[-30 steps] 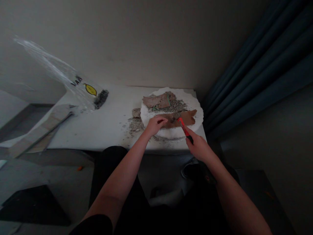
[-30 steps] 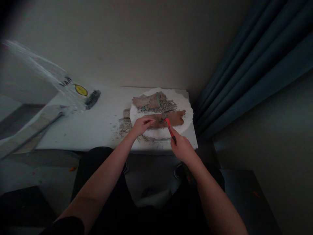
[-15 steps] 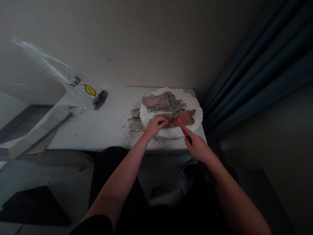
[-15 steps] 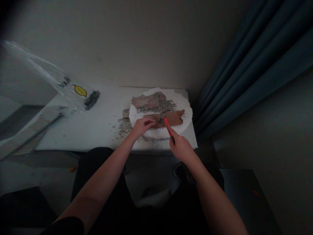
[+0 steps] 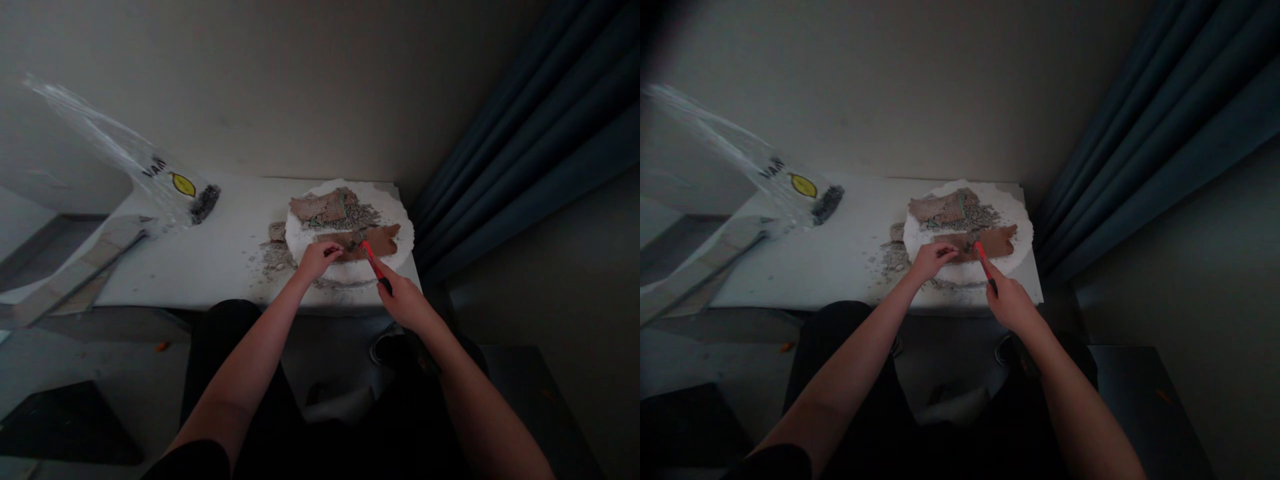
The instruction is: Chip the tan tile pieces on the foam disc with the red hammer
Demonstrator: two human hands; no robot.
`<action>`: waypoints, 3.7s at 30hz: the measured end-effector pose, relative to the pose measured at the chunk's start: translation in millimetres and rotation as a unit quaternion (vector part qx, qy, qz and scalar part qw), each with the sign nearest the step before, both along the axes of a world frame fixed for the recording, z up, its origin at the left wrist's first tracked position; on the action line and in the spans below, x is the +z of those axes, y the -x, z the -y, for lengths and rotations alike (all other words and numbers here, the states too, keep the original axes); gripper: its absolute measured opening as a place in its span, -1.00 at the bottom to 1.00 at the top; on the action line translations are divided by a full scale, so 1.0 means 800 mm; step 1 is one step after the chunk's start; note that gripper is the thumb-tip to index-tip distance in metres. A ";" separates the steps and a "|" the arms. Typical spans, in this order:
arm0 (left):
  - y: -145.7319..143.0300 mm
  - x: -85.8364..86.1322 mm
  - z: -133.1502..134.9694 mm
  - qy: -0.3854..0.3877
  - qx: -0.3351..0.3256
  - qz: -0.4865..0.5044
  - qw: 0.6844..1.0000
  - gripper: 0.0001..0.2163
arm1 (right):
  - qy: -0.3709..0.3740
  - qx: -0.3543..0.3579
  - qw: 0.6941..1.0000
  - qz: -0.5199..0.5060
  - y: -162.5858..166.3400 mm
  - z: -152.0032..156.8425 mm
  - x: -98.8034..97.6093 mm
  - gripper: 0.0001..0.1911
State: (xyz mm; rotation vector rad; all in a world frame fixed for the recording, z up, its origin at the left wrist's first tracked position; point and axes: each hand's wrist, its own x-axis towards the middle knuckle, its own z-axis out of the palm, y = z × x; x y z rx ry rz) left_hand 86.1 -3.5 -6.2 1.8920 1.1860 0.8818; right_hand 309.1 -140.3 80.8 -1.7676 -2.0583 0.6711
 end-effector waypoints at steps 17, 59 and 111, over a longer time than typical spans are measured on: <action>-0.011 0.004 0.011 -0.024 0.047 0.000 0.999 -0.62 | -0.067 -0.005 0.996 0.051 0.018 0.029 0.034 -0.32; 0.017 0.006 0.007 -0.041 0.069 0.033 0.996 -0.55 | -0.003 0.029 0.969 0.245 0.041 0.033 0.019 -0.19; 0.025 0.021 0.017 -0.015 0.046 -0.064 0.997 -0.56 | -0.024 -0.038 0.970 0.237 0.035 0.010 0.014 -0.20</action>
